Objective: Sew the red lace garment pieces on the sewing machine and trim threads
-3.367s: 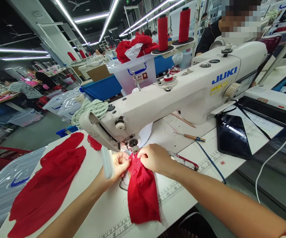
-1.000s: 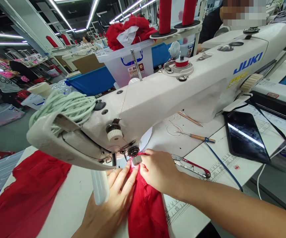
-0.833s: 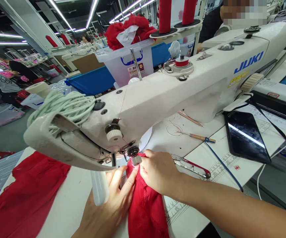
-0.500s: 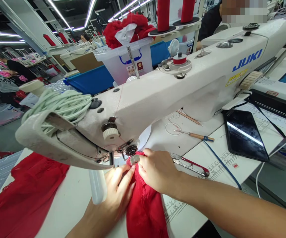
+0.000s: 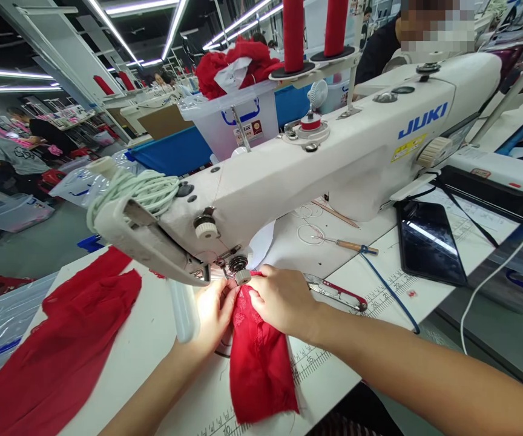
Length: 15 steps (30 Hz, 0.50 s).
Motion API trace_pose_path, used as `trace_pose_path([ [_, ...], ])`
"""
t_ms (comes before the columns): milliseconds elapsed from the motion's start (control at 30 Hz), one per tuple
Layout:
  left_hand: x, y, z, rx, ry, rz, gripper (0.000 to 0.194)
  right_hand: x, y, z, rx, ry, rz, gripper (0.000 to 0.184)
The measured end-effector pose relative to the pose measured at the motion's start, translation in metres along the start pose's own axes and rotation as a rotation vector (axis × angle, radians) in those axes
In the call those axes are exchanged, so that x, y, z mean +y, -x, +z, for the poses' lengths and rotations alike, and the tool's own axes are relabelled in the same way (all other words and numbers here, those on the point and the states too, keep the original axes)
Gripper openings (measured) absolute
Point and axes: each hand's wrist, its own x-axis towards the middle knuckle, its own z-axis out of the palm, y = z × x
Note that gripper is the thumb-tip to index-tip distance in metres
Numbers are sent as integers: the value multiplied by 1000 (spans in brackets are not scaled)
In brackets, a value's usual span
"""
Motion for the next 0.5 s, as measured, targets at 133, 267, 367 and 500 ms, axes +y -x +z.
trace_pose_path([
  [133,13,6,-4,-18,-57,56,23,-3,2,-13,-51,23,-12,22],
  [267,16,8,-3,-16,-84,54,22,2,20,-48,-32,172,-46,20],
  [367,15,9,-2,-7,-85,42,23,19,40,-67,-10,382,11,11],
  [500,15,10,-2,8,-82,20,23,48,57,-66,-146,437,150,9],
])
